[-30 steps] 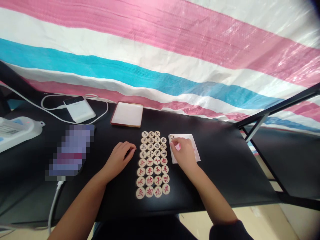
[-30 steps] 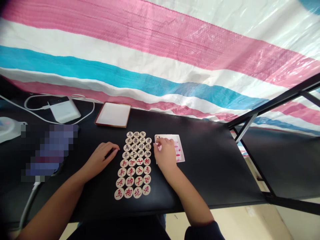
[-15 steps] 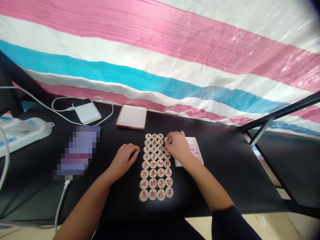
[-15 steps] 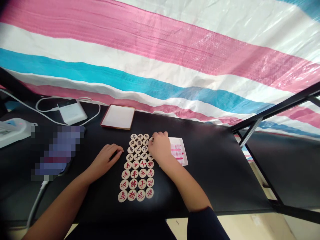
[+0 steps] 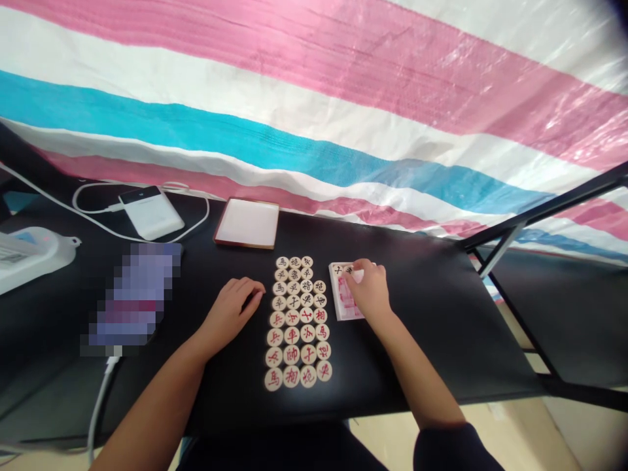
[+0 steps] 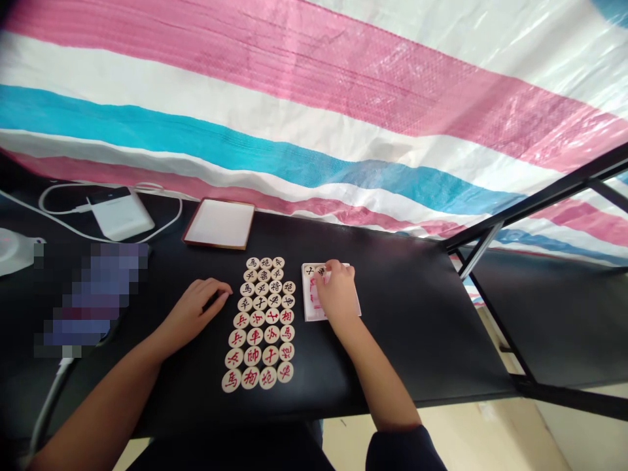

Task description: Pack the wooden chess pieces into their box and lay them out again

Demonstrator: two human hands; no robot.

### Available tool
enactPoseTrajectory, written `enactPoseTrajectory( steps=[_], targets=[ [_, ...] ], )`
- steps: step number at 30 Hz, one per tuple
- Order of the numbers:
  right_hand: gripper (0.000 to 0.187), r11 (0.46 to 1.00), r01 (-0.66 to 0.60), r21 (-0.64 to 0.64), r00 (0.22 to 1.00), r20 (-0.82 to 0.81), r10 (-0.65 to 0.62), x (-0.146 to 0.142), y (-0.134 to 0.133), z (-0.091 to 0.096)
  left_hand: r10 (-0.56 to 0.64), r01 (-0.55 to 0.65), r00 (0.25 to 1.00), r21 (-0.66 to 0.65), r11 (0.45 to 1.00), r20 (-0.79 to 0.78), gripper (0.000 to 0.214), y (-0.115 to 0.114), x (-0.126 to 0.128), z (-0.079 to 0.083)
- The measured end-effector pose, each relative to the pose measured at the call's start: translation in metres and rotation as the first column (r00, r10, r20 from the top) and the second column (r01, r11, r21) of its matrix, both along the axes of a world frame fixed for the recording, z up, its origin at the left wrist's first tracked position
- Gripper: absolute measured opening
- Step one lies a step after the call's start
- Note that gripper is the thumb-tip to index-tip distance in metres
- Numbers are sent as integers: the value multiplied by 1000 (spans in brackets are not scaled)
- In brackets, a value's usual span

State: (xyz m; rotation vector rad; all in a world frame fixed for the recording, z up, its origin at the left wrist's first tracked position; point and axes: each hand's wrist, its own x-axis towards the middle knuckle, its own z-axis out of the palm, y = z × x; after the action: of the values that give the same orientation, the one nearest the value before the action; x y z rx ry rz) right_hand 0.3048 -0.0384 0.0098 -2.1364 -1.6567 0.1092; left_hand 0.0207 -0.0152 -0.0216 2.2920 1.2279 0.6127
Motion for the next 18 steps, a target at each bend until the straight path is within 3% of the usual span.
enactPoseTrajectory(
  steps=[9, 13, 16, 18],
  targets=[
    [17, 999, -1, -40, 1000, 11, 1, 0, -7, -1, -1, 1, 1000, -8, 1000, -8, 19, 0, 0, 0],
    [20, 999, 10, 45, 1000, 15, -11, -7, -4, 1, 5, -5, 1000, -15, 1000, -14, 19, -1, 0, 2],
    [18, 991, -102, 85, 995, -7, 103, -25, 5, 8, 6, -6, 1000, -19, 1000, -14, 19, -2, 0, 3],
    [16, 979, -205, 18, 979, -3, 205, -41, 16, 10, 8, -8, 1000, -19, 1000, -11, 19, -2, 1, 4]
  ],
)
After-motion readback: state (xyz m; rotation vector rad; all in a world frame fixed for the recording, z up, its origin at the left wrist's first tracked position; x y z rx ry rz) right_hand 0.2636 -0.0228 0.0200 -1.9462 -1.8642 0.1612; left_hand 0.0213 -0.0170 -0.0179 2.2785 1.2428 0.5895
